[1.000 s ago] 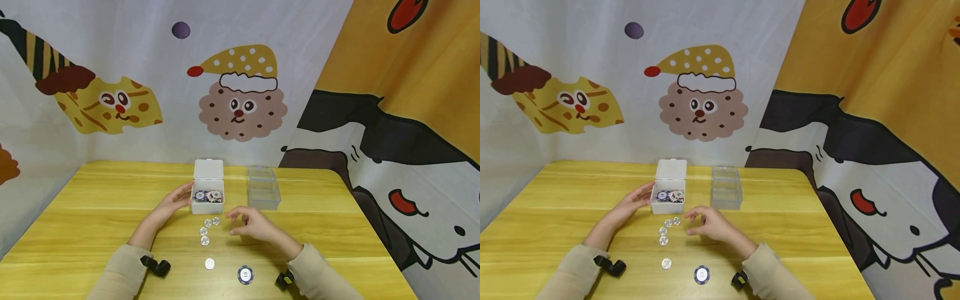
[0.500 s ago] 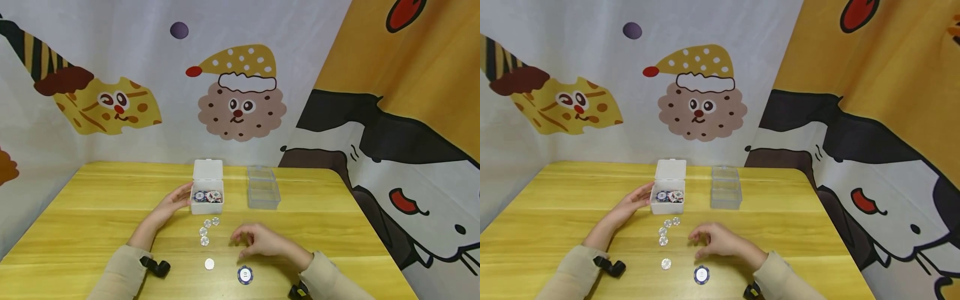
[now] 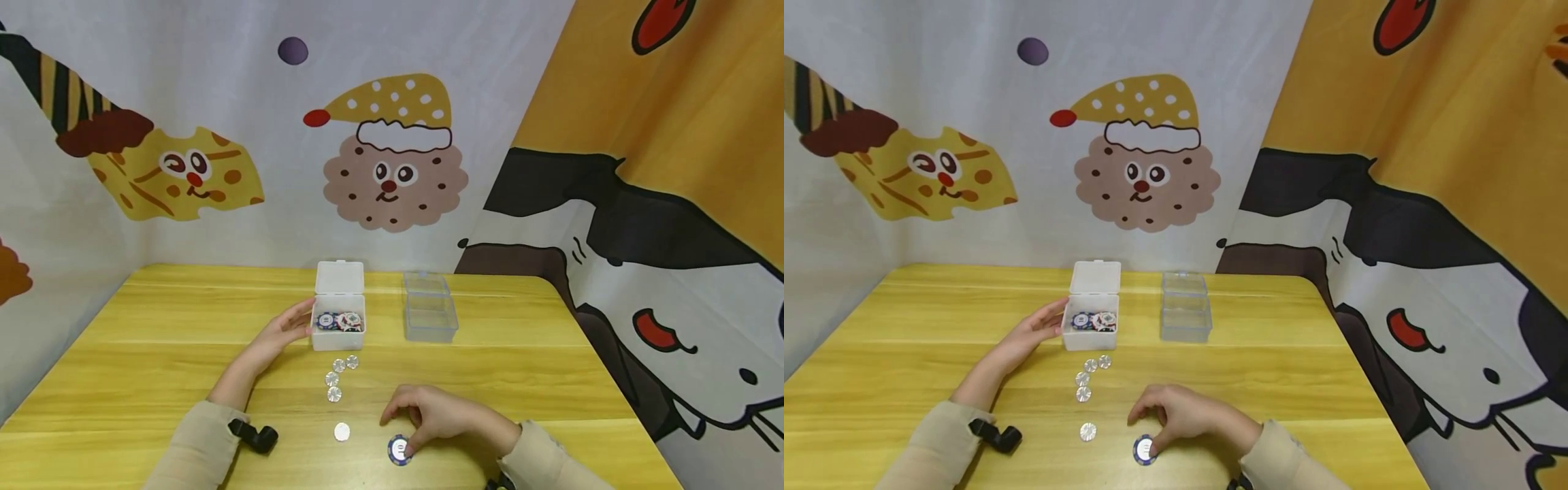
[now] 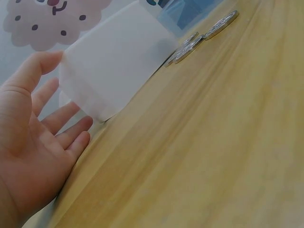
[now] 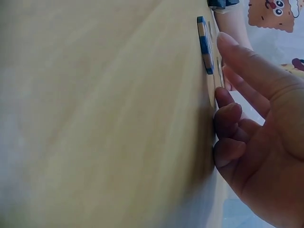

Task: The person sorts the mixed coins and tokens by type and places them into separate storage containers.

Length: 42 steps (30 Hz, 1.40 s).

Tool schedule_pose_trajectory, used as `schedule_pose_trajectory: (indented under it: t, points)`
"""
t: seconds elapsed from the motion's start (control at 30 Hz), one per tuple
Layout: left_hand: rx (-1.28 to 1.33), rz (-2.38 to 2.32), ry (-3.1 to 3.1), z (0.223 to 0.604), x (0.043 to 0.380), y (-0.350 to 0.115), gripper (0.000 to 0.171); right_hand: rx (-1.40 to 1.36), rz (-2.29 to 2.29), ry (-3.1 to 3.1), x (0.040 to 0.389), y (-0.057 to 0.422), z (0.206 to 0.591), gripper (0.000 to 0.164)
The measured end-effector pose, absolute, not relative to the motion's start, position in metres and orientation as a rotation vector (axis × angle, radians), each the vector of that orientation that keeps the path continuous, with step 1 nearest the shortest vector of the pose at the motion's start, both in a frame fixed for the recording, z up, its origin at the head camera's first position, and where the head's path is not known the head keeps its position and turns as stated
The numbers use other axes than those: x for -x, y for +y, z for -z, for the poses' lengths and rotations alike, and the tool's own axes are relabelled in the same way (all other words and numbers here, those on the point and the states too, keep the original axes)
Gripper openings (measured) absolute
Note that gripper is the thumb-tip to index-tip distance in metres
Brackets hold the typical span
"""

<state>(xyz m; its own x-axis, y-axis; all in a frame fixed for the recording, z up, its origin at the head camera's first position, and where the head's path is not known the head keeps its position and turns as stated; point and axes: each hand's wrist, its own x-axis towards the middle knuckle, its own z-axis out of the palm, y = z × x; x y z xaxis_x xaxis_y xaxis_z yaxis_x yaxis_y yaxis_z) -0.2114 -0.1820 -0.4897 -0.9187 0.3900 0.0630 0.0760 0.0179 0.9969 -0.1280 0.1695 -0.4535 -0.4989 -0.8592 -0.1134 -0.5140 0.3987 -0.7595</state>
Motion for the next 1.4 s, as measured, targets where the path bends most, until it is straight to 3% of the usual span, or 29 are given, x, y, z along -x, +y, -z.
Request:
schedule_pose_trajectory:
  t: [1.4]
  points:
    - [-0.511, -2.013, 2.039, 0.4934, 0.2135, -0.1824, 0.062, 1.413, 0.677, 2.303, 0.1176, 0.1686, 0.4542, 0.04]
